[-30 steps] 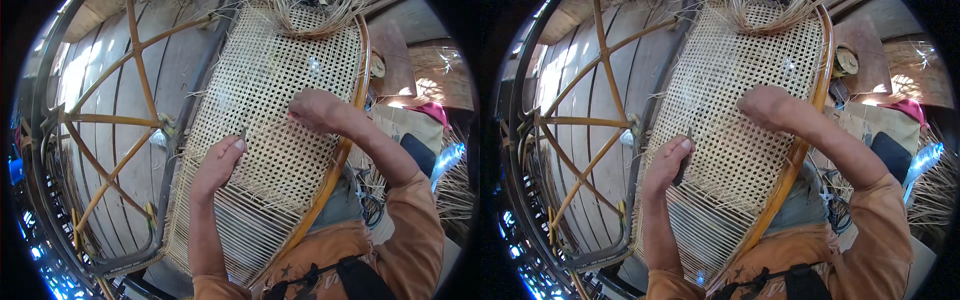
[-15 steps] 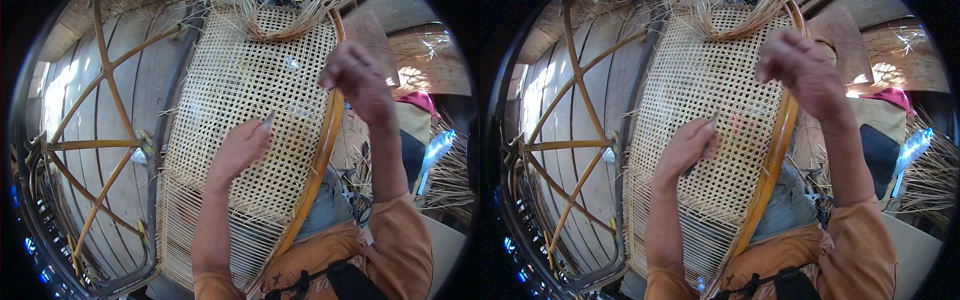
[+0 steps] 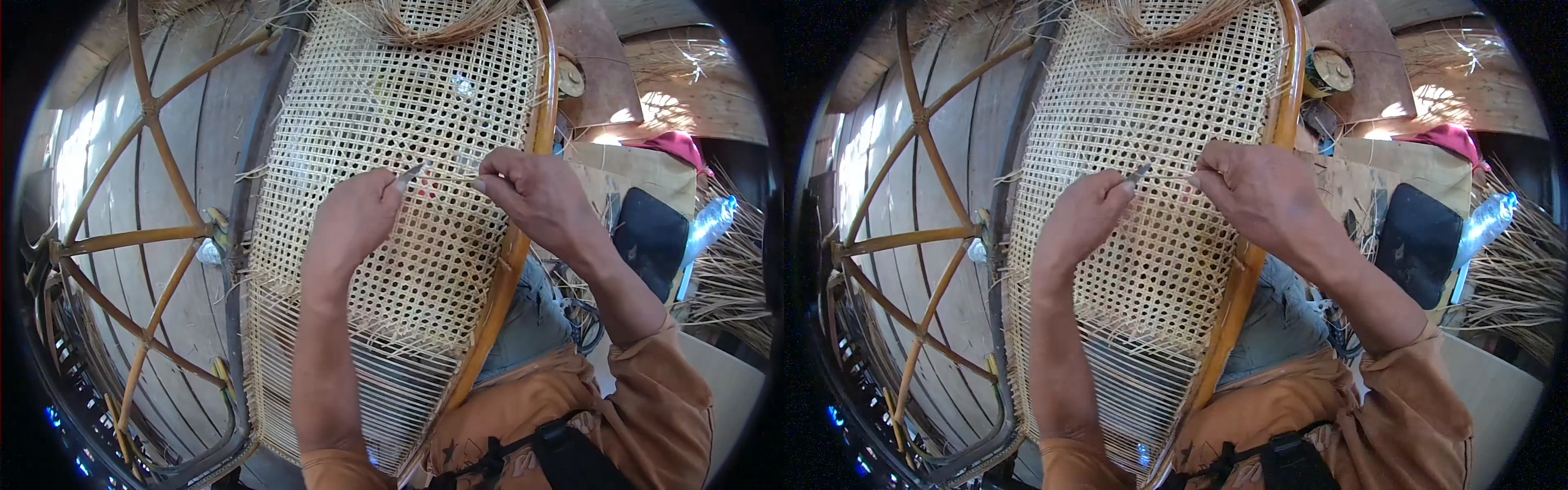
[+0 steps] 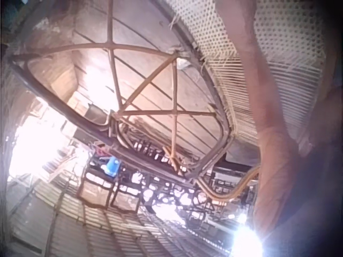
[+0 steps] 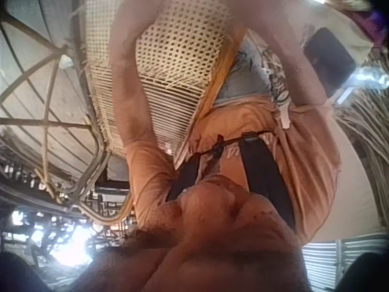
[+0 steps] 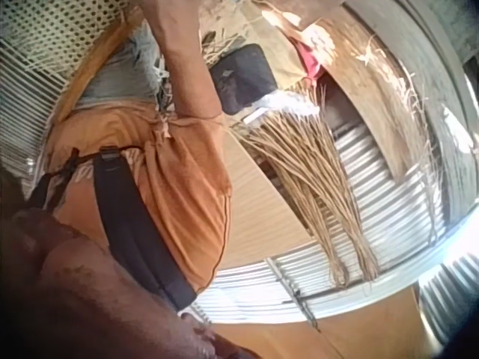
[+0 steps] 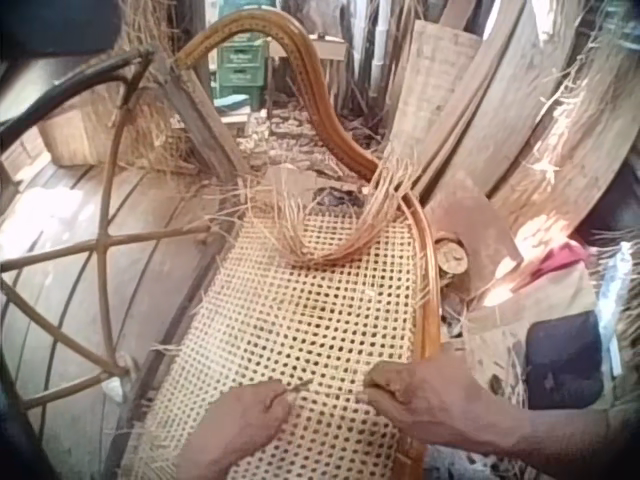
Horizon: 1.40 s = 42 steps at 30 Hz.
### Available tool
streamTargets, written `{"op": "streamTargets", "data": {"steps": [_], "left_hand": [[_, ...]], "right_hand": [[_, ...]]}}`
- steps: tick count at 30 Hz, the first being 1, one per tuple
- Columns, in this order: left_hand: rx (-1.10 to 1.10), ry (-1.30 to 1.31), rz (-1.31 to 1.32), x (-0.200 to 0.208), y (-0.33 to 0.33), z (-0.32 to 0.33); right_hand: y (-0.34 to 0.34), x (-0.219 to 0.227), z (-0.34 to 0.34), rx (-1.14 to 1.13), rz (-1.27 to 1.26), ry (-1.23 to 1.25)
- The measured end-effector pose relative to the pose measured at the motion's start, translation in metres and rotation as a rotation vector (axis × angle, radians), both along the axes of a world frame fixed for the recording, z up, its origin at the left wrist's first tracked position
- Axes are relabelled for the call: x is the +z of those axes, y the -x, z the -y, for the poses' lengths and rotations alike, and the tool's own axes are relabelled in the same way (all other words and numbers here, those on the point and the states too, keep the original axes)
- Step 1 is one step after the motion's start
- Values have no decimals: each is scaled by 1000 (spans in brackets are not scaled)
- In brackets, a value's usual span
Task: The person is weaving rattan/bamboo strips into a chair frame using a small knife and their hands.
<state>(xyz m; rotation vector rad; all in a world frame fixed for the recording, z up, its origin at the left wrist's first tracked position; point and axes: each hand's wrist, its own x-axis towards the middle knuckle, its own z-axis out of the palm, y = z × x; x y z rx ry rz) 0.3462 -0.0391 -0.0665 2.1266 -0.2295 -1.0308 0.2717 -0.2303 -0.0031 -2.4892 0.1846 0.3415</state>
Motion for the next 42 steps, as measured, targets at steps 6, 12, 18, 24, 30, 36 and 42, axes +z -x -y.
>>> {"op": "streamTargets", "data": {"steps": [6, 12, 18, 24, 30, 36, 42], "left_hand": [[-416, -247, 431, 3, 3, 13], [-591, -329, 450, 24, -11, 39], [-604, -328, 472, 34, -13, 49], [-647, -290, 341, 11, -23, 48], [-681, -257, 388, 2, -20, 47], [-645, -266, 221, 6, -31, 43], [-685, -247, 322, 12, -26, 48]], "right_hand": [[3, -35, -3, -52, -44, 209], [3, -37, 7, -87, -56, 146], [4, -5, 11, -181, 26, 32], [1, 67, 0, -176, 324, -44], [-6, -27, -1, -106, -130, 69], [4, -40, -6, -135, -103, 91], [5, -31, -2, -217, -230, 64]]}}
